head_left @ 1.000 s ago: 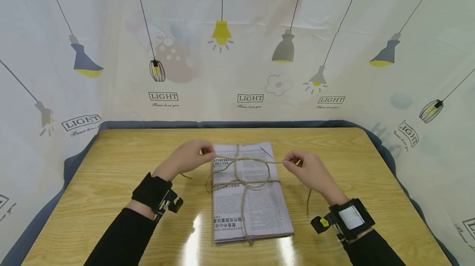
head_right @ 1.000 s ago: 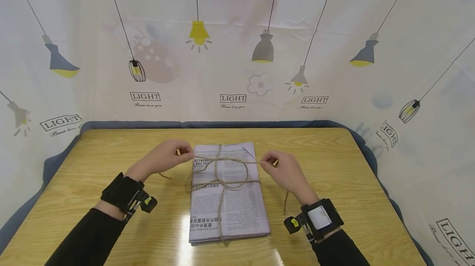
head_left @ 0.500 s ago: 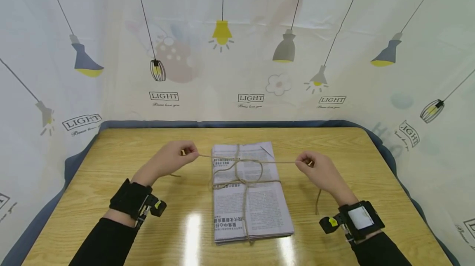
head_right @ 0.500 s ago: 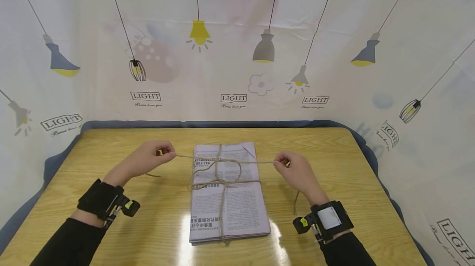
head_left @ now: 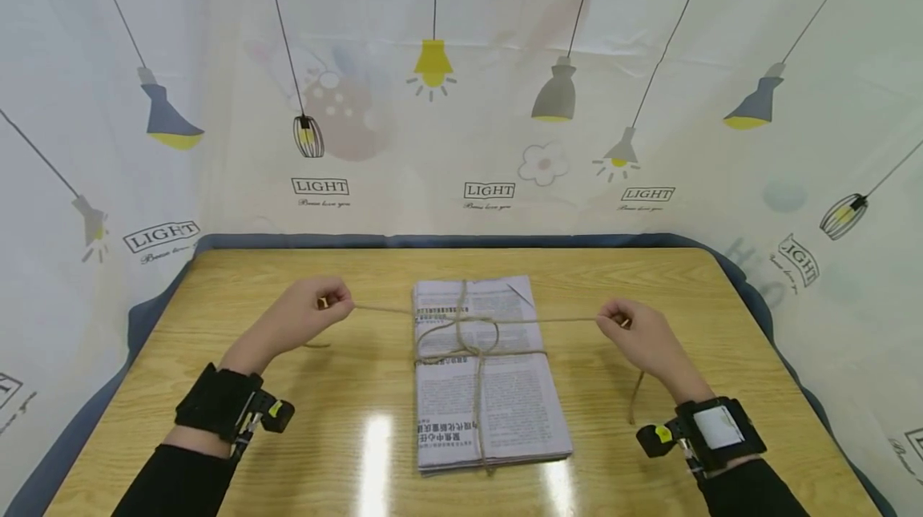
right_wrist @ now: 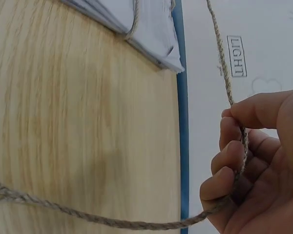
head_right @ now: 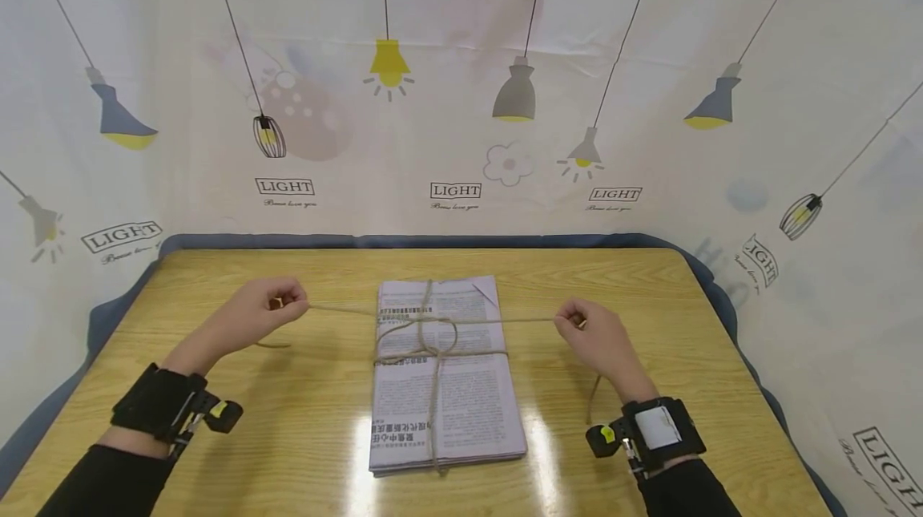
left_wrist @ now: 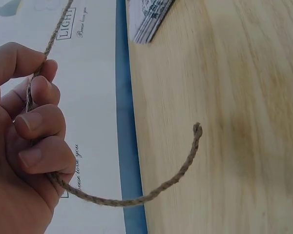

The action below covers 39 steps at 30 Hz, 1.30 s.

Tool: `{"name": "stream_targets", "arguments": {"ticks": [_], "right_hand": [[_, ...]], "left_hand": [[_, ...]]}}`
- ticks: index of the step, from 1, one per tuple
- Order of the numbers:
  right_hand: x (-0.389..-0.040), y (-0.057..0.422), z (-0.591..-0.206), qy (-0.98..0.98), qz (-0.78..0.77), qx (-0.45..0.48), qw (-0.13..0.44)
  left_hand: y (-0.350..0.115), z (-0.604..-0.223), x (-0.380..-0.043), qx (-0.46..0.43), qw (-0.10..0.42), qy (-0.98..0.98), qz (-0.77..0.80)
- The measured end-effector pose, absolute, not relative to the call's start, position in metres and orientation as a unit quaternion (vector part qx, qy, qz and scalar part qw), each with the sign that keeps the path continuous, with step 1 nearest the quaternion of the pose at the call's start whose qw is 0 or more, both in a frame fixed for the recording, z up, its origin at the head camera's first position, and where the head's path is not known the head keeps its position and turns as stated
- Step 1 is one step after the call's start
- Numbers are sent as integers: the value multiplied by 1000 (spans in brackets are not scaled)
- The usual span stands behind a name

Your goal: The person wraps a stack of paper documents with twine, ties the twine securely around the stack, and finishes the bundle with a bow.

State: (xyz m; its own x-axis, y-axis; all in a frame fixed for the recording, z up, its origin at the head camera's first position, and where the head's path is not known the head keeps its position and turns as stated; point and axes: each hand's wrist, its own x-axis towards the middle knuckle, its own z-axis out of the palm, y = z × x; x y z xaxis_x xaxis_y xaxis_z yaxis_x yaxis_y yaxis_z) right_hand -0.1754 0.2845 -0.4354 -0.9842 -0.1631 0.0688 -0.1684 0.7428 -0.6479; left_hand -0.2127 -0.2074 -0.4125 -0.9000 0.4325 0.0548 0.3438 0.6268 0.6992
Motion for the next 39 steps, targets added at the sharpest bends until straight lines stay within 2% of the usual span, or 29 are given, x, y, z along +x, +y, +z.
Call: {"name": "stream_targets", "arguments": {"ticks": [25,29,33,36,39], "right_hand": [[-159,352,-458,-958,285,-32,14],[-163,352,-466,-961,273,-39,-7],[-168,340,-472,-965,260,-24,-26],[-174,323,-474,-970,244,-11,-15],[-178,295,-470,-973,228,20,24]], "left_hand": [[-251,-432,-195,171,40,918,356],[-252,-439,-195,170,60,923,339],[-245,-443,-197,170,115,920,333],[-236,-444,-198,167,153,919,324],[-222,-447,-199,179,152,923,304]]}}
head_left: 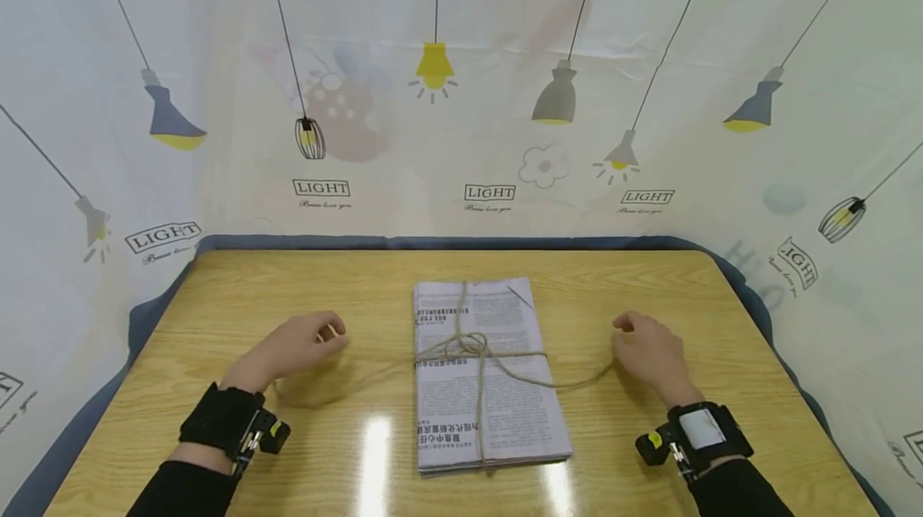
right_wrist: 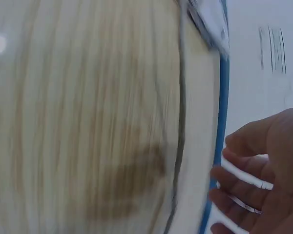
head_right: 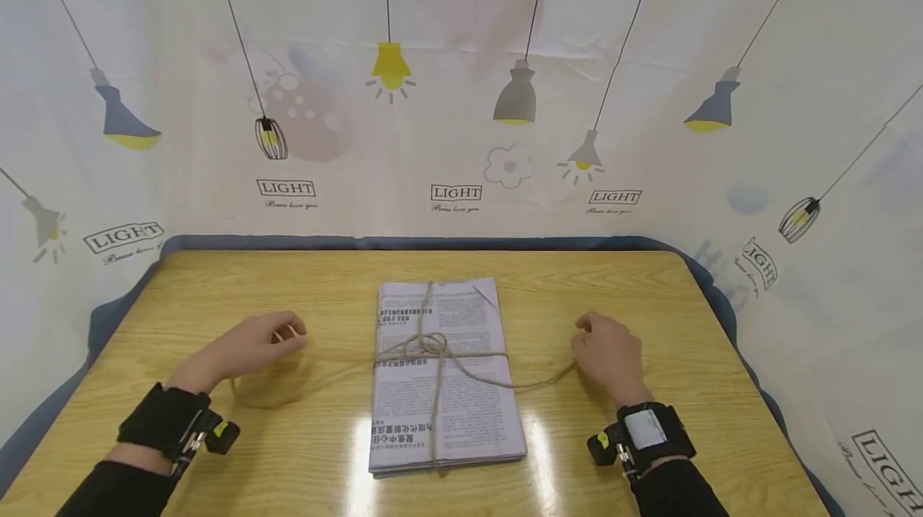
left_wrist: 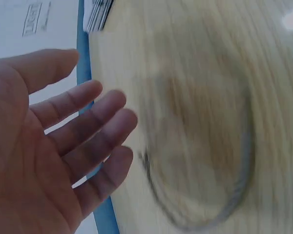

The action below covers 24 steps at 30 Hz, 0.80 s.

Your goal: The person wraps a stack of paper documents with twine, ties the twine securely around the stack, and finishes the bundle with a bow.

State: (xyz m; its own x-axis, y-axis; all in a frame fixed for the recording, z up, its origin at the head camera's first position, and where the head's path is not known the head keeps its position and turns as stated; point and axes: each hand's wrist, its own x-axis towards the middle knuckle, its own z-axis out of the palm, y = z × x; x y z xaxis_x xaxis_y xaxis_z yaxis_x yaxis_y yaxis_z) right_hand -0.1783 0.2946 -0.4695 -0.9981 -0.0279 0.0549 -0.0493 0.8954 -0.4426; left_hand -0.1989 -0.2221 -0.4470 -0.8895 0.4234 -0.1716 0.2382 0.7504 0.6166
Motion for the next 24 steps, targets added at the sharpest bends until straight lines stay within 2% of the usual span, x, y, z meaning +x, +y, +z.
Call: {"name": "stream_targets", "arguments": {"ticks": [4,7,11,16,24], "right_hand": [[-182,241,-466,-965,236,101,56],[-182,200,-467,-955,255,151,32],[-179,161,-470,-952,257,167,-3],[-175,146,-476,-956,241,167,2],[-175,155,-471,-952,257,167,13]], "left_hand": [[-192,-454,-203,206,127,924,294],[-161,-456,-204,233,131,912,311],[-122,-457,-202,268,143,897,322],[-96,-462,-202,271,133,909,289],[-93,-460,-203,258,123,905,316]]}}
